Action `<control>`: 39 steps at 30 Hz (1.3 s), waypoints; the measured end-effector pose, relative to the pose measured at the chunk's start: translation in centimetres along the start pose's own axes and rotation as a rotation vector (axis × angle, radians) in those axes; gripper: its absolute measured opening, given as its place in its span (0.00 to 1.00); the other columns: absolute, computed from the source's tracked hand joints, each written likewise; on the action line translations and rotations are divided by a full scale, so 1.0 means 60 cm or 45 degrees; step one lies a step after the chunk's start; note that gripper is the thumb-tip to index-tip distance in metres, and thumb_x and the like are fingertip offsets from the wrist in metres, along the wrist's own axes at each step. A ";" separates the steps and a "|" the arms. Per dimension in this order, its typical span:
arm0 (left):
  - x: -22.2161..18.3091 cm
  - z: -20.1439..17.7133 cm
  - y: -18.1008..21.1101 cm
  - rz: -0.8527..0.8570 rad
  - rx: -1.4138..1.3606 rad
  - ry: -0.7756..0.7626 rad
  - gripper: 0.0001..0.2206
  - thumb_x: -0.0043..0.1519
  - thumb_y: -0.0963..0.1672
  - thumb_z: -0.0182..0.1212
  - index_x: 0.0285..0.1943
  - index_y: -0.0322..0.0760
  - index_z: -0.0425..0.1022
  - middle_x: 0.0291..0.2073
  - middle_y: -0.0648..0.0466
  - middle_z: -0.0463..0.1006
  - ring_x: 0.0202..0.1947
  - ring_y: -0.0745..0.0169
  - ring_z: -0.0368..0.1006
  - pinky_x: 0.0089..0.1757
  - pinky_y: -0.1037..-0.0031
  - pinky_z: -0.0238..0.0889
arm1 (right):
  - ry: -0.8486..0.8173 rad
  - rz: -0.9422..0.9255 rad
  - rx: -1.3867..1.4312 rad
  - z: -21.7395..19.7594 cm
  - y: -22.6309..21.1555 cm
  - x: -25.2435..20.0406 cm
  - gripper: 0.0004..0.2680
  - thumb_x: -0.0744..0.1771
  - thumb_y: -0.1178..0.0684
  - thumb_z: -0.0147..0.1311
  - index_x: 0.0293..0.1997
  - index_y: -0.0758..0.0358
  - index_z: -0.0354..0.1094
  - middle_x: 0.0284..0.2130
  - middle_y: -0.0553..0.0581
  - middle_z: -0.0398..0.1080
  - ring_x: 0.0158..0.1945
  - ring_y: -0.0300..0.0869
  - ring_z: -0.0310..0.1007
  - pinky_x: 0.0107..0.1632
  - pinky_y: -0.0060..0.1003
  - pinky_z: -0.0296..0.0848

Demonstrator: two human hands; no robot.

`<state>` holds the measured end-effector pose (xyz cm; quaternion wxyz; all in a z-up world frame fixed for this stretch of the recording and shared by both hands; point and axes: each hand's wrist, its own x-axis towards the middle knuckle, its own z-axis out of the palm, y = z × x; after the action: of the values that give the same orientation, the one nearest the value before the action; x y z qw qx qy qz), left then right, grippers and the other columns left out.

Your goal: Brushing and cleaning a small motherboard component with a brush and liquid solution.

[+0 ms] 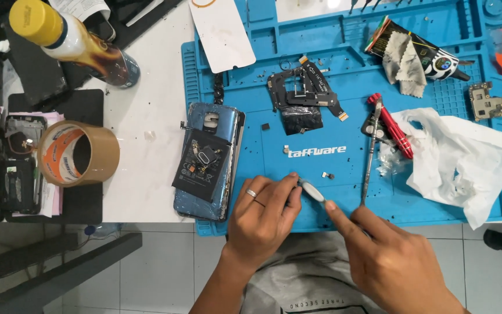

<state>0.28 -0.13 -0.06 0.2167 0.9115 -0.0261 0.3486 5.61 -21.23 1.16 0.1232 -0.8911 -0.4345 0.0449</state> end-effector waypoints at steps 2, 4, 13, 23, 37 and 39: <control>-0.002 0.000 -0.001 -0.002 -0.001 -0.006 0.08 0.63 0.38 0.67 0.49 0.27 0.75 0.28 0.50 0.78 0.28 0.58 0.70 0.32 0.67 0.65 | -0.004 0.039 0.029 0.001 0.001 -0.003 0.22 0.65 0.59 0.48 0.67 0.42 0.63 0.31 0.44 0.66 0.19 0.45 0.64 0.14 0.45 0.62; -0.003 0.000 0.000 0.018 0.016 -0.017 0.08 0.65 0.39 0.65 0.51 0.27 0.75 0.30 0.49 0.78 0.28 0.56 0.70 0.32 0.64 0.64 | 0.102 -0.034 -0.091 0.000 -0.008 0.014 0.23 0.61 0.61 0.49 0.63 0.44 0.67 0.28 0.45 0.62 0.21 0.44 0.67 0.15 0.44 0.57; 0.001 -0.003 0.002 0.000 -0.004 0.008 0.09 0.63 0.38 0.66 0.49 0.25 0.76 0.29 0.48 0.78 0.28 0.56 0.70 0.32 0.65 0.64 | -0.009 -0.006 -0.063 -0.004 -0.005 0.004 0.23 0.62 0.60 0.51 0.66 0.46 0.64 0.29 0.46 0.65 0.21 0.45 0.69 0.14 0.45 0.60; -0.001 -0.003 0.003 0.021 -0.020 0.025 0.11 0.62 0.36 0.68 0.51 0.24 0.74 0.31 0.47 0.79 0.30 0.54 0.72 0.34 0.64 0.66 | 0.043 -0.059 -0.021 0.002 -0.018 0.057 0.25 0.62 0.62 0.50 0.67 0.46 0.62 0.35 0.49 0.65 0.18 0.52 0.65 0.14 0.48 0.58; 0.001 -0.003 0.005 -0.005 -0.004 0.021 0.08 0.62 0.37 0.67 0.48 0.25 0.76 0.29 0.47 0.78 0.28 0.54 0.71 0.33 0.65 0.65 | 0.007 -0.083 -0.037 0.003 -0.018 0.061 0.25 0.61 0.62 0.49 0.67 0.47 0.62 0.35 0.49 0.64 0.17 0.51 0.65 0.13 0.47 0.57; -0.002 -0.001 0.003 -0.010 -0.007 0.019 0.09 0.62 0.37 0.68 0.49 0.25 0.76 0.29 0.48 0.78 0.29 0.55 0.71 0.33 0.65 0.65 | 0.025 -0.058 -0.057 0.005 -0.008 0.022 0.24 0.61 0.61 0.49 0.66 0.47 0.63 0.34 0.47 0.65 0.19 0.49 0.66 0.14 0.46 0.57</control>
<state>0.10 -0.26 -0.04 0.2206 0.9084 -0.0219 0.3544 6.01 -19.84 1.02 0.1085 -0.8839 -0.4543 0.0238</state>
